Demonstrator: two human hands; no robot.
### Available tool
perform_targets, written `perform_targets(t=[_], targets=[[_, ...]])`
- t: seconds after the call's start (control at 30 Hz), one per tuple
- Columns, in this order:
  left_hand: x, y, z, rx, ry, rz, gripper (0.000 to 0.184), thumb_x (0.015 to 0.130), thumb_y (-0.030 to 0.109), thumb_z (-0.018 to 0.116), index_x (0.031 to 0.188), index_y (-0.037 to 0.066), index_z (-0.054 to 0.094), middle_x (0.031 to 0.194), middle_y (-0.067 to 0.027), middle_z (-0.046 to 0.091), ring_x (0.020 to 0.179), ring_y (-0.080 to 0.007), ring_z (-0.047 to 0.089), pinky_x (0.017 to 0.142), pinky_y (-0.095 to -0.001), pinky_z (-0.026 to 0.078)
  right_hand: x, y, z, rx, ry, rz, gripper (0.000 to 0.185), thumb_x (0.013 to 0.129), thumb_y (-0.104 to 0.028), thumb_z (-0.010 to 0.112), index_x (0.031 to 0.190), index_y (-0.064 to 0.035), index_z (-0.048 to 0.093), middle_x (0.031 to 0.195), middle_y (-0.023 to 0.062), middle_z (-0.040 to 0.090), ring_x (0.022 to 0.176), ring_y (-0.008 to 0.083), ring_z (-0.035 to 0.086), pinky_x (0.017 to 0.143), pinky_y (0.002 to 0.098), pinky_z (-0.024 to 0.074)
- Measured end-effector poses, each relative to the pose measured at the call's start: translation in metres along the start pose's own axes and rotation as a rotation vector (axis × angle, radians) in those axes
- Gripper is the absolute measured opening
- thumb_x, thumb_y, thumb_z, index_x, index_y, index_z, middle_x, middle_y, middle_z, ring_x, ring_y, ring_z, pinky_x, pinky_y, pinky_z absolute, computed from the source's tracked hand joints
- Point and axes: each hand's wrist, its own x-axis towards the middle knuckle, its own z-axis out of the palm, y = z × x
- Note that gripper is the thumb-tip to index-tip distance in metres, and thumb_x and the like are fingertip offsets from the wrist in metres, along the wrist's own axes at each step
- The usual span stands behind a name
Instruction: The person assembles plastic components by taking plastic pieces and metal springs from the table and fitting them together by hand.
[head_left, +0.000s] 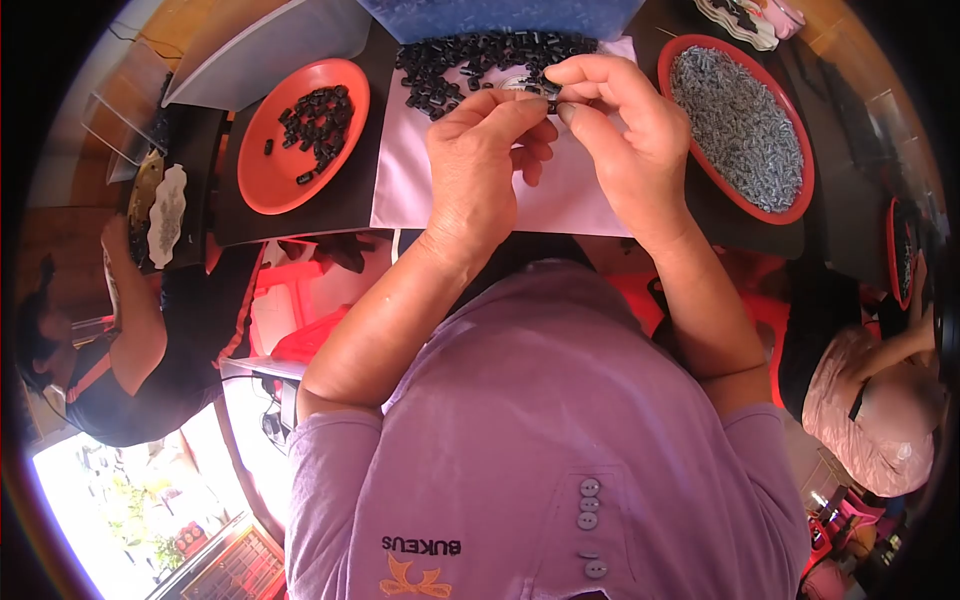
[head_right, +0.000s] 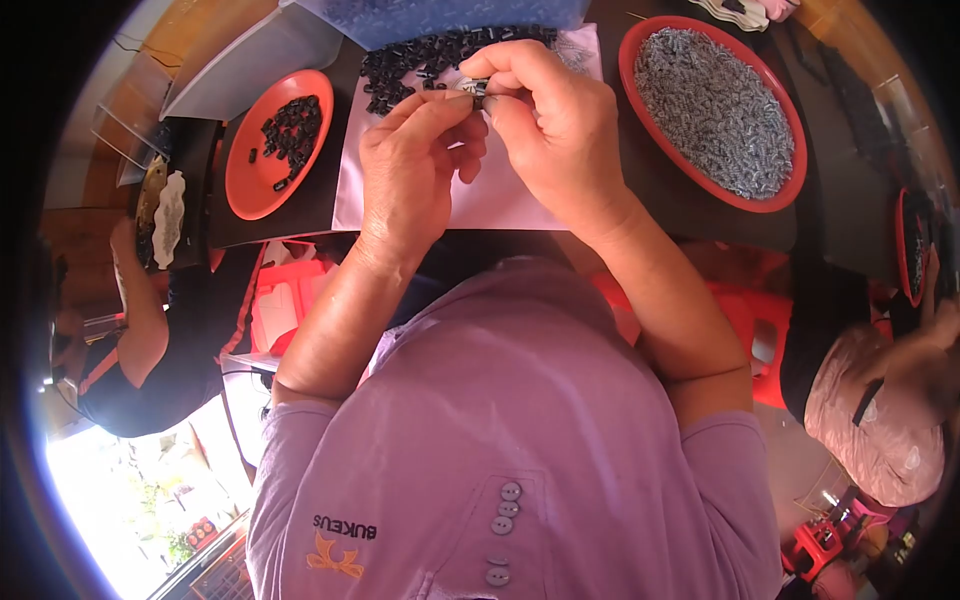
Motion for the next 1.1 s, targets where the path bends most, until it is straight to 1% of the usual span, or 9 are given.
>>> perform_targets(t=[0.1, 0.3, 0.4, 0.6, 0.8, 0.9, 1.0, 1.03, 1.1], targets=[[-0.007, 0.002, -0.003, -0.017, -0.005, -0.05, 0.016, 0.092, 0.013, 0.06, 0.095, -0.002, 0.065, 0.079, -0.0095, 0.065, 0.067, -0.0177, 0.059, 0.056, -0.0297, 0.044, -0.003, -0.001, 0.0, -0.116, -0.028, -0.122, 0.028, 0.079, 0.012, 0.059, 0.102, -0.0029, 0.067, 0.079, 0.0049, 0.068, 0.067, 0.0138, 0.066, 0.06, 0.0241, 0.0522], [-0.016, -0.003, -0.01, -0.346, 0.013, -0.161, 0.016, 0.091, 0.013, 0.059, 0.093, -0.003, 0.063, 0.078, -0.0113, 0.064, 0.067, -0.0213, 0.06, 0.057, -0.0324, 0.045, -0.007, -0.015, 0.007, -0.06, -0.024, -0.099, 0.025, 0.078, 0.009, 0.062, 0.1, -0.0016, 0.067, 0.09, 0.0082, 0.067, 0.08, 0.0186, 0.066, 0.074, 0.0274, 0.0542], [-0.02, -0.002, -0.013, -0.345, 0.001, -0.177, 0.018, 0.092, 0.014, 0.058, 0.095, -0.003, 0.063, 0.08, -0.0109, 0.063, 0.069, -0.0213, 0.06, 0.058, -0.0322, 0.045, -0.007, -0.014, 0.002, -0.008, -0.153, 0.014, 0.02, 0.08, 0.007, 0.064, 0.099, 0.0001, 0.066, 0.092, 0.0084, 0.067, 0.085, 0.0174, 0.065, 0.078, 0.0291, 0.0537], [-0.034, 0.003, -0.019, -0.219, -0.092, -0.196, 0.019, 0.095, 0.015, 0.059, 0.097, -0.003, 0.064, 0.081, -0.0104, 0.064, 0.068, -0.0183, 0.059, 0.057, -0.0295, 0.045, -0.004, -0.02, -0.012, 0.184, -0.376, 0.255, 0.013, 0.083, 0.002, 0.065, 0.096, 0.0018, 0.065, 0.091, 0.0047, 0.066, 0.085, 0.0125, 0.063, 0.077, 0.0272, 0.0516], [-0.035, 0.011, -0.035, -0.084, -0.185, -0.228, 0.018, 0.094, 0.016, 0.067, 0.095, -0.002, 0.068, 0.077, -0.0077, 0.066, 0.062, -0.0127, 0.059, 0.049, -0.0236, 0.043, -0.001, -0.022, -0.01, 0.277, -0.454, 0.346, 0.011, 0.083, 0.0, 0.066, 0.094, 0.0018, 0.067, 0.087, 0.0034, 0.067, 0.081, 0.0119, 0.063, 0.074, 0.0277, 0.05], [-0.035, 0.018, -0.045, -0.024, -0.184, -0.24, 0.017, 0.094, 0.014, 0.067, 0.095, -0.002, 0.068, 0.076, -0.0067, 0.066, 0.062, -0.0106, 0.059, 0.048, -0.0221, 0.042, 0.009, -0.021, -0.009, 0.18, -0.558, 0.288, 0.011, 0.082, -0.002, 0.067, 0.093, -0.0001, 0.069, 0.084, 0.0044, 0.067, 0.077, 0.0121, 0.063, 0.073, 0.0274, 0.0497], [-0.028, 0.016, -0.055, 0.036, -0.11, -0.106, 0.016, 0.095, 0.014, 0.066, 0.095, -0.002, 0.068, 0.075, -0.0056, 0.066, 0.062, -0.0093, 0.058, 0.049, -0.0218, 0.043, 0.033, 0.005, 0.003, -0.181, -0.415, 0.07, 0.01, 0.079, -0.005, 0.069, 0.089, -0.0036, 0.069, 0.082, 0.0054, 0.067, 0.074, 0.017, 0.065, 0.07, 0.0281, 0.0495], [-0.029, 0.019, -0.056, 0.03, -0.104, -0.095, 0.016, 0.095, 0.014, 0.066, 0.095, -0.002, 0.069, 0.076, -0.0046, 0.066, 0.063, -0.0082, 0.058, 0.052, -0.0214, 0.043, 0.04, 0.008, 0.008, -0.387, -0.395, 0.001, 0.007, 0.077, -0.007, 0.068, 0.085, -0.0063, 0.068, 0.082, 0.0073, 0.066, 0.075, 0.0254, 0.065, 0.07, 0.0344, 0.0503], [-0.027, 0.018, -0.06, 0.059, -0.08, -0.081, 0.019, 0.096, 0.013, 0.063, 0.1, -0.005, 0.068, 0.079, -0.0071, 0.066, 0.066, -0.0112, 0.059, 0.054, -0.0232, 0.044, 0.046, 0.02, 0.025, -0.498, -0.41, -0.091, 0.006, 0.077, -0.007, 0.066, 0.083, -0.0067, 0.068, 0.082, 0.0075, 0.067, 0.078, 0.0289, 0.065, 0.071, 0.0395, 0.05]])
